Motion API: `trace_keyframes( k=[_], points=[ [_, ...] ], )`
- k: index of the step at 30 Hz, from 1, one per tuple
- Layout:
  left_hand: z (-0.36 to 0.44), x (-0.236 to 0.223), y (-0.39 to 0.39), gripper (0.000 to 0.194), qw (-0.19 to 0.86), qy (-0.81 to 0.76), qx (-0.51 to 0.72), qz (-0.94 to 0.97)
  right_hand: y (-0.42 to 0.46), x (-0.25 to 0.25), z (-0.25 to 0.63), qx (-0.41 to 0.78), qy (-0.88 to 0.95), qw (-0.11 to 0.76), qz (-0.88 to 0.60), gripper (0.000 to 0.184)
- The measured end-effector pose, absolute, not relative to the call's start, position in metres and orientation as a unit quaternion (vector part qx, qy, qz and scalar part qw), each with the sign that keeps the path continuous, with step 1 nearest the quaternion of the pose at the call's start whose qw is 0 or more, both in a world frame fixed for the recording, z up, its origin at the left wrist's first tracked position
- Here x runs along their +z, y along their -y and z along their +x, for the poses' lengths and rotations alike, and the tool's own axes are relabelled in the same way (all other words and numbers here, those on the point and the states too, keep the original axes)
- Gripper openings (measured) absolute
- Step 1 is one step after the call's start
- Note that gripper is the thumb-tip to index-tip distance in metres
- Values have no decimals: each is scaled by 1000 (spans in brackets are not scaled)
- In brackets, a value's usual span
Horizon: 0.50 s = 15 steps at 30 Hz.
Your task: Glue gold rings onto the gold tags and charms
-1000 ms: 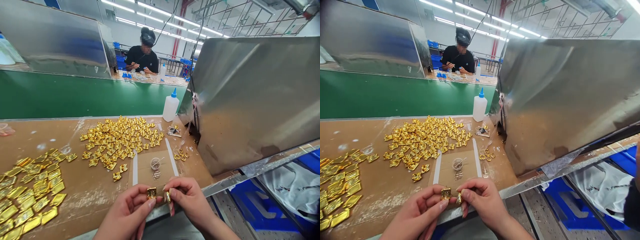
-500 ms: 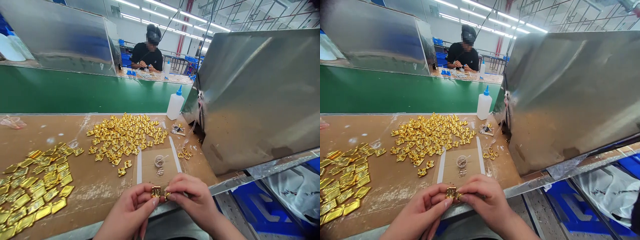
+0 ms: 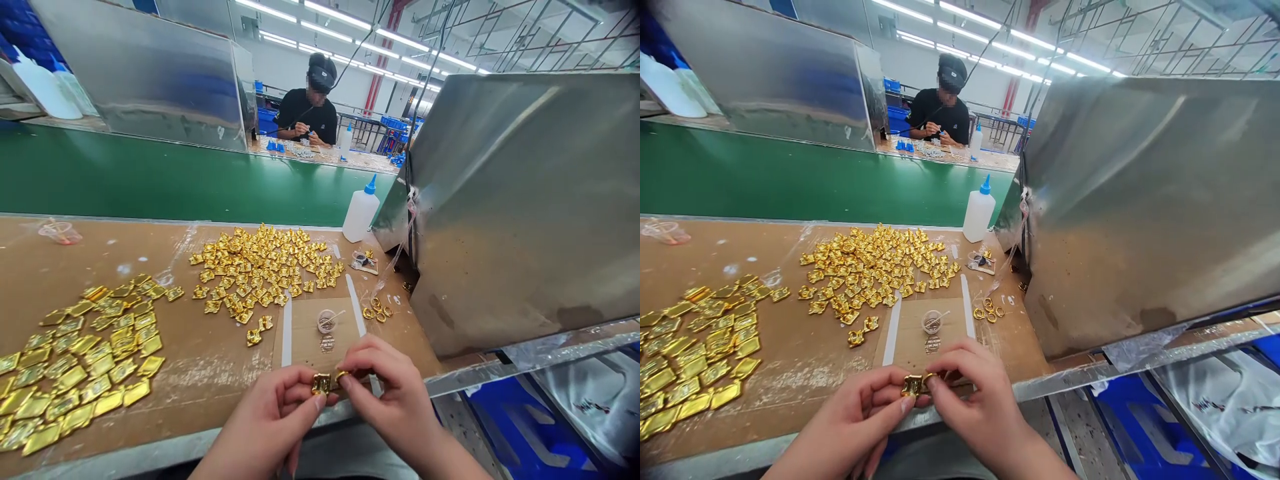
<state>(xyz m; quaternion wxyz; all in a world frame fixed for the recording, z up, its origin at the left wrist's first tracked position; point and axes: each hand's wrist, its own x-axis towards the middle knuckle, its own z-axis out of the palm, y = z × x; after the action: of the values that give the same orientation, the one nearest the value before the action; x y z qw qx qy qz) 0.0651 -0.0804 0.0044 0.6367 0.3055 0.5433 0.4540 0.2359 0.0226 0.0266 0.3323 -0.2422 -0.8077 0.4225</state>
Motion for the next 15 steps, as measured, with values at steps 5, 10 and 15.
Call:
trace_keyframes(
  k=[5, 10, 15],
  points=[
    [65, 1, 81, 44, 631, -558, 440, 311, -12, 18, 234, 508, 755, 243, -337, 5],
    [63, -8, 84, 45, 630, -574, 424, 306, -10, 14, 229, 628, 661, 167, -376, 18],
    [59, -10, 87, 52, 650, -554, 439, 279, -1, -4, 239, 616, 714, 95, -320, 21]
  ],
)
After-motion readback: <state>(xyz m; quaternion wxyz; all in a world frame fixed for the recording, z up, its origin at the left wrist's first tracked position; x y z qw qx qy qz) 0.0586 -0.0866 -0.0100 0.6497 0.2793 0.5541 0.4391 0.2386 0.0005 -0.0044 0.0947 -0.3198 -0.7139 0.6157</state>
